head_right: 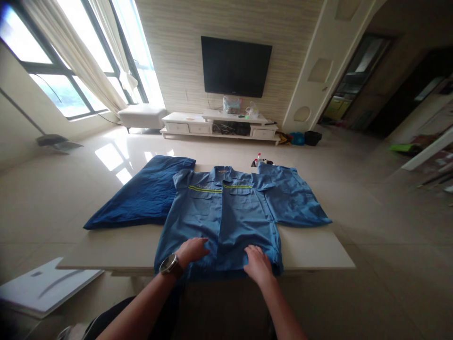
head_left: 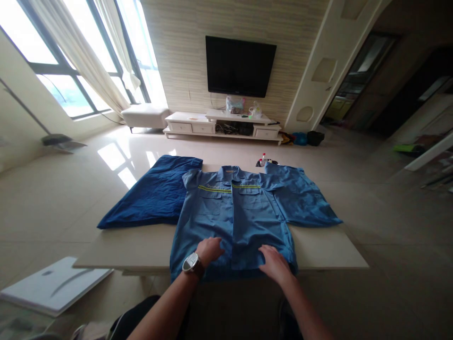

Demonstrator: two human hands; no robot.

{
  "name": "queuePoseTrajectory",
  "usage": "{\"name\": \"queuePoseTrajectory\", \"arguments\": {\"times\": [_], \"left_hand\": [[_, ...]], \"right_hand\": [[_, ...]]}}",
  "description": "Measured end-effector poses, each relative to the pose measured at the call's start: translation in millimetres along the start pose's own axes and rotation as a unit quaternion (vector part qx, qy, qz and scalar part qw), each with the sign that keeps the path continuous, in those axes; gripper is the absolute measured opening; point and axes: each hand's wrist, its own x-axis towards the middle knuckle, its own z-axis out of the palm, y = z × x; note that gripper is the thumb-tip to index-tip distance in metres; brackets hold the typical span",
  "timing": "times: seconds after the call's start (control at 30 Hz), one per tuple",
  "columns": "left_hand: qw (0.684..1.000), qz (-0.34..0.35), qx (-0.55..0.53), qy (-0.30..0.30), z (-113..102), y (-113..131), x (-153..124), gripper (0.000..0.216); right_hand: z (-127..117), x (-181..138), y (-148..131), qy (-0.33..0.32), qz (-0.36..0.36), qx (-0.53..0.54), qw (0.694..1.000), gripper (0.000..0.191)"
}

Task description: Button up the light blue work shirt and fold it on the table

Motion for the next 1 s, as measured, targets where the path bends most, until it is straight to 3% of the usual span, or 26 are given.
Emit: {"name": "queuePoseTrajectory", "arguments": {"times": [0.17,0.3,0.4,0.57,1.0], "left_hand": [[0.999,0.021,-0.012,0.029,2.1,13.0,-13.3,0.048],[0.999,0.033,-0.018,0.022,2.7,20.8,-19.0,0.046],[0.999,0.049,-0.011,0.013,6.2,25.9,-19.0,0.044],[0.998,0.051,0.005,0.025,9.8,38.0,-16.4,0.037],[0.999,0.042,0.025,0.006,16.5,58.1,-23.9,0.039]], "right_hand": [[6.5,-7.3,-27.5,-0.043,-0.065,0.054,0.996,0.086],[10.5,-9.1,-47.1,-0.101,-0.061,0.061,0.991,0.096],[10.5,-9.6,-58.5,-0.126,-0.047,0.051,0.99,0.091],[8.3,-11.4,-69.4,-0.115,-0.047,0.017,0.992,0.083],[4.6,-13.1,-72.9,-0.087,-0.066,-0.021,0.994,0.074]]}}
